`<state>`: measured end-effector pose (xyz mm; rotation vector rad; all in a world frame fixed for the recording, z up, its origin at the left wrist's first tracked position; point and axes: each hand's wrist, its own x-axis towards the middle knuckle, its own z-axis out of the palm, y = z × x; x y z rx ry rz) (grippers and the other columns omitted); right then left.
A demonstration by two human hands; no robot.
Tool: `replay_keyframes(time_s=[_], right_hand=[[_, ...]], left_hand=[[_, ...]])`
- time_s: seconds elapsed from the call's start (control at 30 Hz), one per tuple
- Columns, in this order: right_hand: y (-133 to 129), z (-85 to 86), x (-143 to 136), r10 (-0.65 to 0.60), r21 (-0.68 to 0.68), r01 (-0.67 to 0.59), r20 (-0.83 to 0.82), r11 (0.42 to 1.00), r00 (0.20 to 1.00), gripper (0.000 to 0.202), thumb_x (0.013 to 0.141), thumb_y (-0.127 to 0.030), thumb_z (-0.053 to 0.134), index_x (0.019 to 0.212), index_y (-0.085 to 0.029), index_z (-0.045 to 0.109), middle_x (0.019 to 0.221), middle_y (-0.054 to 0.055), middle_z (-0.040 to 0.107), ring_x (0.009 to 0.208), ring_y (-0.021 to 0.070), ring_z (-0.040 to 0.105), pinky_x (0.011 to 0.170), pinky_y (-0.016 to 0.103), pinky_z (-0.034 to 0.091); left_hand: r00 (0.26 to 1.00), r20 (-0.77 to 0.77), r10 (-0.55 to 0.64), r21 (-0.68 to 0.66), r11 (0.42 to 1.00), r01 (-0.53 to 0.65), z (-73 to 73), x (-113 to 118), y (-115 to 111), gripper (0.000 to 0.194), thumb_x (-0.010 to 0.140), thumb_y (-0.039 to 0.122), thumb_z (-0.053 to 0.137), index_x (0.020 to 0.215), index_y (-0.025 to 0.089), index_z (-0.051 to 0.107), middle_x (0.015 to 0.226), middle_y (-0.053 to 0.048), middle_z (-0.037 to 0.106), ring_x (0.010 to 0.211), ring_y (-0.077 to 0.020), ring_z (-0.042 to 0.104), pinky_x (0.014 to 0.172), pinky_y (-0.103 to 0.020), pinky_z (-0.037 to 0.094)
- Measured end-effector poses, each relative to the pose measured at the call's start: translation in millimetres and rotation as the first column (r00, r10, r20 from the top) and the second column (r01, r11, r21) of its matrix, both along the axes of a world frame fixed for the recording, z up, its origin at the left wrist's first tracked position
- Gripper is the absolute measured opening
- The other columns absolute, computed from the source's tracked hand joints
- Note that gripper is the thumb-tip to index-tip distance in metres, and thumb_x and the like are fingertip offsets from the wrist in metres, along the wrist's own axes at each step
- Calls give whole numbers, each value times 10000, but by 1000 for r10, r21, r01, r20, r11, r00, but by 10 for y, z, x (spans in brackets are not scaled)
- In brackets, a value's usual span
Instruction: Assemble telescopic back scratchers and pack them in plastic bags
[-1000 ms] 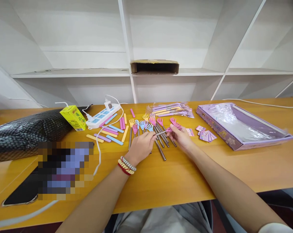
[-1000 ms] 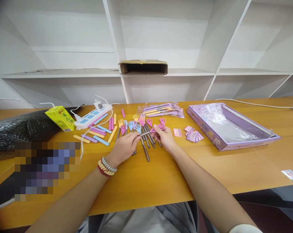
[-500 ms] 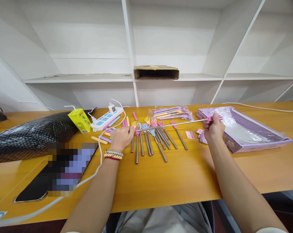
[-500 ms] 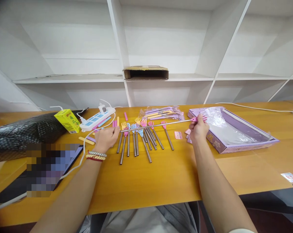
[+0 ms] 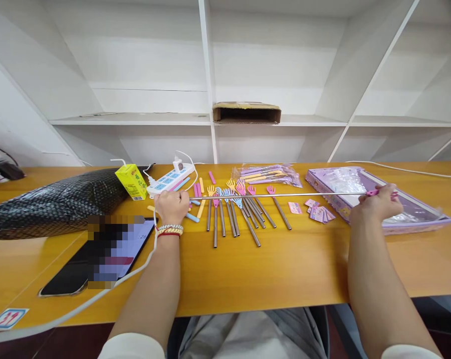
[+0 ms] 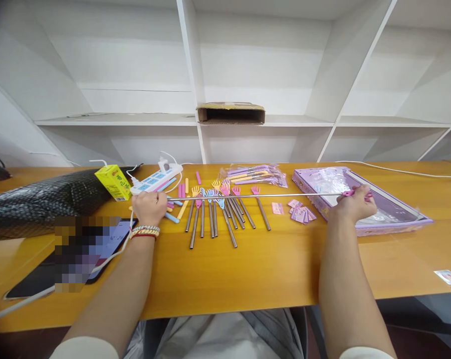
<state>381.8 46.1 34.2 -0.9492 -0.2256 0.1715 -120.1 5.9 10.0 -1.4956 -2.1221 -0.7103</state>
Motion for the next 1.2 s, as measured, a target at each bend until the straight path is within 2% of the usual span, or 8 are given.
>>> replay_keyframes(time_s=[0.3, 0.43, 0.6, 0.8, 0.93, 1.07, 1.13, 1.2], right_hand=[[6, -23, 21, 63, -41, -65, -43, 997, 997, 256, 862, -260, 399, 619, -211, 465, 375, -63, 348, 318, 72, 280, 360, 242, 154], [61, -86, -352, 326, -93, -319, 69, 943, 943, 153, 794, -244, 522, 662, -168, 537, 427, -29, 467, 330, 76, 372, 336, 216, 211], [-81, -94, -1047, 773, -287, -720, 300, 632, 559, 341, 730, -466, 601, 643, -139, 557, 463, -7, 534, 319, 50, 354, 322, 189, 238], [-364, -176, -1646, 918, -621, -723, 395, 303, 45, 411, 766, -533, 537, 639, -144, 579, 473, 18, 568, 360, 70, 407, 363, 205, 305], [-423, -278, -1859, 932, -624, -762, 354, 173, -79, 394, 807, -536, 469, 814, -159, 585, 638, 35, 655, 360, 73, 424, 359, 214, 313], [-357, -278, -1806, 931, -611, -769, 360, 187, -59, 371, 793, -520, 499, 748, -161, 578, 607, 14, 623, 389, 73, 448, 391, 211, 331], [-265, -246, -1648, 921, -548, -780, 379, 303, 91, 367, 768, -509, 542, 650, -161, 539, 500, -21, 532, 386, 63, 418, 388, 196, 306], [-135, -216, -1403, 862, -393, -778, 351, 490, 365, 365, 722, -502, 597, 620, -169, 488, 461, -54, 447, 366, 44, 350, 359, 180, 240]], left_hand=[[989, 142, 49, -19, 999, -47, 98, 114, -57, 497, 823, 299, 255, 677, 111, 692, 669, -153, 640, 755, -263, 537, 713, -385, 328], [1000, 9, -29, -69, 997, 30, 171, 469, -79, 527, 843, 321, 237, 712, 127, 709, 704, -133, 656, 756, -248, 574, 760, -381, 336], [993, 12, -117, -200, 973, 118, 211, 933, -144, 653, 886, 405, 149, 747, 122, 721, 706, -144, 664, 730, -255, 615, 683, -353, 388], [976, 70, -206, -313, 925, 217, 223, 1278, -276, 706, 897, 419, 103, 733, 125, 723, 690, -147, 662, 737, -261, 633, 676, -359, 431], [972, 66, -226, -318, 918, 235, 218, 1338, -300, 695, 896, 414, 113, 713, 133, 723, 668, -141, 658, 718, -265, 634, 661, -365, 436], [963, 62, -261, -292, 918, 268, 214, 1227, -234, 658, 889, 428, 147, 713, 156, 719, 667, -121, 658, 715, -259, 629, 642, -348, 424], [969, 76, -233, -278, 929, 245, 211, 1093, -173, 643, 883, 440, 159, 723, 165, 718, 680, -115, 661, 713, -257, 622, 629, -341, 412], [982, 99, -164, -262, 947, 185, 203, 910, -109, 629, 875, 438, 171, 719, 167, 716, 694, -116, 665, 708, -256, 616, 614, -331, 398]])
